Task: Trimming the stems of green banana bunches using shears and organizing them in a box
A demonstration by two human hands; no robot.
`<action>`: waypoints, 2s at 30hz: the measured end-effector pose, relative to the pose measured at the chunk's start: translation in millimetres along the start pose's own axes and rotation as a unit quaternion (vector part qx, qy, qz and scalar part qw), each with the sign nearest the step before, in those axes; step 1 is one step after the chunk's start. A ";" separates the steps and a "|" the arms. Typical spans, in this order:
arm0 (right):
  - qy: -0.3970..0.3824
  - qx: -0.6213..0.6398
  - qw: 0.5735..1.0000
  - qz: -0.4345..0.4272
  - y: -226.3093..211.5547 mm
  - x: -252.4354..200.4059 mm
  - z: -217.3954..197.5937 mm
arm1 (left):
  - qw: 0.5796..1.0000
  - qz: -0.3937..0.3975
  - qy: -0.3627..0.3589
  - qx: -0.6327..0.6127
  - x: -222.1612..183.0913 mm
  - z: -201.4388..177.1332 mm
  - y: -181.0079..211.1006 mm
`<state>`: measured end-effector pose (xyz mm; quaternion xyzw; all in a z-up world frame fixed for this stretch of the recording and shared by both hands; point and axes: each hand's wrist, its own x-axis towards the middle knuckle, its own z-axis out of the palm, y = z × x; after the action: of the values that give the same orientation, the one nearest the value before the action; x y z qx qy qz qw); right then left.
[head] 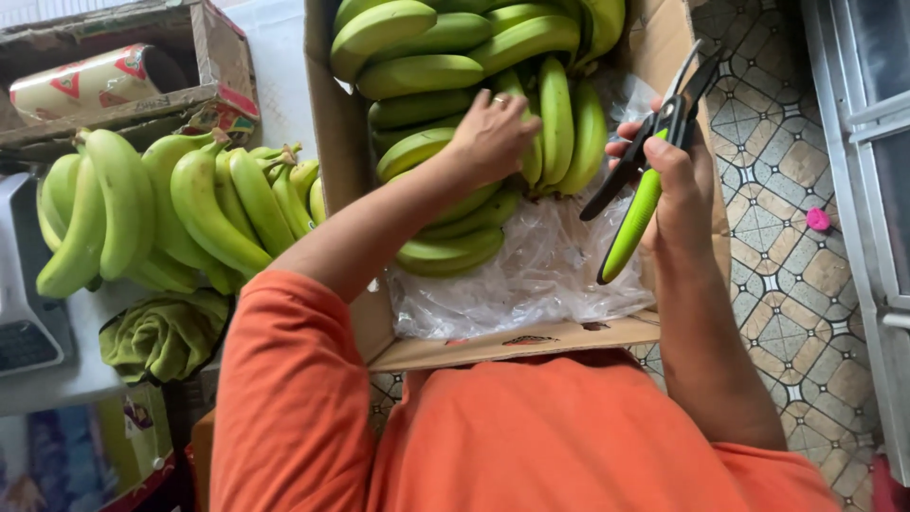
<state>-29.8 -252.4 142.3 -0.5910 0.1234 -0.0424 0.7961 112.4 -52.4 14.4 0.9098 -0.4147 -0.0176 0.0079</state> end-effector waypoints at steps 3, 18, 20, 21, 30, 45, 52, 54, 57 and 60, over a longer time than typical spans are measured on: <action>-0.004 0.019 1.000 0.005 5.3 0.8 0.6 | 0.994 -0.082 -0.069 0.001 -22.3 -55.4 1.8; -0.012 -0.025 0.999 0.031 7.9 0.3 3.2 | 0.914 -0.289 -0.172 -0.227 -135.0 -56.1 -41.4; -0.014 -0.032 0.999 0.032 7.8 0.5 4.0 | 0.920 -0.288 -0.156 -0.216 -136.6 -44.8 -38.8; -0.013 -0.039 0.999 0.032 7.8 0.9 4.2 | 0.926 -0.283 -0.142 -0.205 -136.6 -39.1 -37.8; -0.018 -0.018 0.999 0.033 5.3 0.6 5.0 | 0.966 -0.216 -0.088 -0.109 -120.3 -50.5 -24.8; -0.004 0.009 1.000 0.017 0.7 -0.6 5.2 | 0.666 -0.288 -0.371 -0.579 -52.7 -185.4 -25.6; -0.016 0.012 1.000 0.017 7.1 0.5 3.0 | 0.489 -0.359 -0.320 -0.728 -65.9 -54.5 -66.5; -0.008 -0.007 1.000 0.021 6.5 -0.6 4.8 | 0.476 -0.411 -0.284 -0.724 -65.0 -21.6 -75.5; -0.006 -0.030 0.999 0.013 5.2 -2.8 8.3 | 0.405 -0.450 -0.249 -0.756 -67.9 1.9 -74.9; -0.023 -0.035 0.999 0.006 4.5 -3.0 8.6 | 0.335 -0.499 -0.033 -0.799 -64.4 -22.7 -50.8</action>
<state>-30.9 -242.5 140.8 -0.6189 0.1097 -0.0198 0.7775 109.3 29.5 37.2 0.5048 0.3287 -0.3708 0.7068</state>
